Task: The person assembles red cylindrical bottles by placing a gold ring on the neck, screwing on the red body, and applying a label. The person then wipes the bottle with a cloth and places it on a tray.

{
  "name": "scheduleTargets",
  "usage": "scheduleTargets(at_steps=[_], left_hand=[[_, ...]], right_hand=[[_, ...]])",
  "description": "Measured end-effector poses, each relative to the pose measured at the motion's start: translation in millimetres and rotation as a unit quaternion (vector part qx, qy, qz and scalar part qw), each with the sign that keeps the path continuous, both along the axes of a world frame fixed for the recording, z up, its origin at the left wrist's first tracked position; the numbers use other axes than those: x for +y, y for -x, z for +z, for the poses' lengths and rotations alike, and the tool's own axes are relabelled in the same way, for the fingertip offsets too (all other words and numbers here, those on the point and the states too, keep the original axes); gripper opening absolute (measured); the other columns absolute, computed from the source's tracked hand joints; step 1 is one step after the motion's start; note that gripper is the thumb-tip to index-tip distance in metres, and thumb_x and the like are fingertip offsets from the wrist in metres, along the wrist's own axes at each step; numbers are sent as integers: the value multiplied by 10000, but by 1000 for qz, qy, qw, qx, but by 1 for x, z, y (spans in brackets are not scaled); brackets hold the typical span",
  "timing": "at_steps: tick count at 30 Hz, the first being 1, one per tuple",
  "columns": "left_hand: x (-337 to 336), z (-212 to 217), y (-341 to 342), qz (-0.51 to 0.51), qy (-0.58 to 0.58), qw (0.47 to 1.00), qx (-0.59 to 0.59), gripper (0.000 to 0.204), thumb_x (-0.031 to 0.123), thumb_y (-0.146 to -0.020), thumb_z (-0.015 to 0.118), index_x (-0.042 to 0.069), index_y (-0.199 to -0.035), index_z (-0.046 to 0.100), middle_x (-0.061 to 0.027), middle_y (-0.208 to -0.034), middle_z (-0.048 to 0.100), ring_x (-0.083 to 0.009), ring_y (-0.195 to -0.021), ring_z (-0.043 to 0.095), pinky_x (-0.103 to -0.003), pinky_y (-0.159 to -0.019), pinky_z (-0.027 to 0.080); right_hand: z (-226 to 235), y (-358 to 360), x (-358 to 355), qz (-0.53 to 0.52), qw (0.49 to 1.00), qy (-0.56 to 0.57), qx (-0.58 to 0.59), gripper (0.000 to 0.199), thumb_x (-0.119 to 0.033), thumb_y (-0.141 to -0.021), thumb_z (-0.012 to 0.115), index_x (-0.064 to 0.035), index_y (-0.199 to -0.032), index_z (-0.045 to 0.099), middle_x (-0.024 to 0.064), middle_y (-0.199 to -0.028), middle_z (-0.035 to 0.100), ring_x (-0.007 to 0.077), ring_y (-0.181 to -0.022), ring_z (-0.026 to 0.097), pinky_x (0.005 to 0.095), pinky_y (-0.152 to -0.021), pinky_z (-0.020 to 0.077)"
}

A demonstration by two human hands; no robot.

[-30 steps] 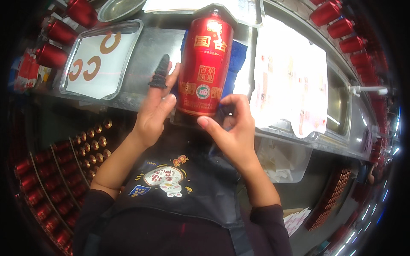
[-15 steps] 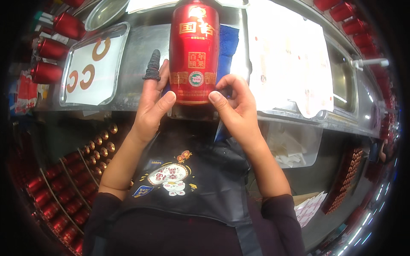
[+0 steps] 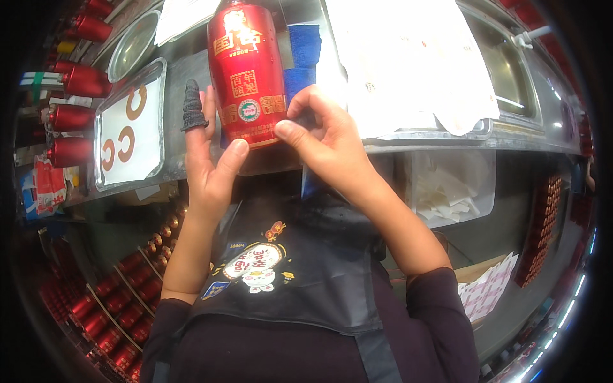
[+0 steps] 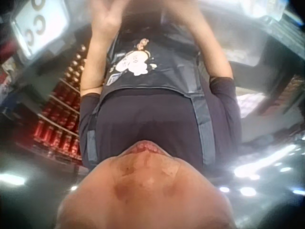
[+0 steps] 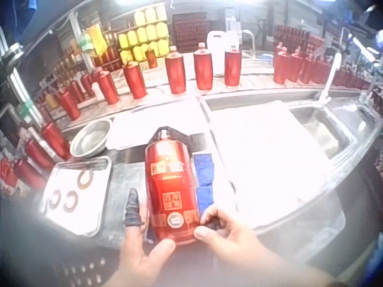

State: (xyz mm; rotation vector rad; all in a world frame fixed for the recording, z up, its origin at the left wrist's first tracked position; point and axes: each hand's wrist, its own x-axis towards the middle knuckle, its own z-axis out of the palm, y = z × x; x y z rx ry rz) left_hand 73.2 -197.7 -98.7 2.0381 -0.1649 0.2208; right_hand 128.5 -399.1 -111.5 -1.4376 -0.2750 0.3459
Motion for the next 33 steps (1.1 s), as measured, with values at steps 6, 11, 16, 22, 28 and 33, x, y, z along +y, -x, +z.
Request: scheduleTargets(at_steps=[6,11,16,22,28,33], left_hand=[[-12,3,-3,46,-24,999,-17,682,293,-844,788,-3,-1373,476,-153,-1250,653,-330,-1207,598,-624,-1181,84],[-5,0,-2,48,20,998,48,643,293,-850,780,-8,-1340,495,-159,-1184,690,-345,-1193,595,-609,-1193,100],[-3,-8,-3,62,105,992,34,656,306,-840,775,-11,-1339,489,-165,-1155,698,-353,-1174,586,-574,-1189,131],[-11,-14,-1,43,46,998,24,710,155,-886,727,-45,-1464,365,-150,-1275,610,-208,-1140,607,-372,-1028,441],[-9,-12,-4,58,288,955,41,744,141,-923,693,-41,-1534,307,-169,-1428,520,-228,-1270,537,-378,-1116,391],[2,-14,-5,24,372,924,77,669,164,-981,667,-29,-1534,343,-138,-1466,487,-197,-1312,495,-354,-1129,378]], right_hand=[[-1,7,-2,18,1000,-4,-23,260,-40,-928,702,-30,-1129,538,6,-1078,487,24,-897,465,155,-677,408],[-7,5,6,7,999,-31,-24,249,-30,-933,695,-24,-1125,536,12,-1096,482,33,-937,466,170,-733,423],[-8,4,4,7,1000,-14,-12,239,-26,-942,685,-21,-1130,537,10,-1092,484,38,-954,469,179,-767,426],[-9,10,10,-6,999,-23,-25,252,-15,-936,689,-19,-1137,536,13,-1100,485,48,-953,471,177,-775,416],[0,6,20,-39,996,-48,60,193,-120,-971,699,-53,-998,520,-1,-939,565,22,-763,534,172,-617,441],[7,5,25,-24,997,-33,60,269,-128,-943,744,-65,-982,484,3,-975,546,33,-886,512,183,-748,445]])
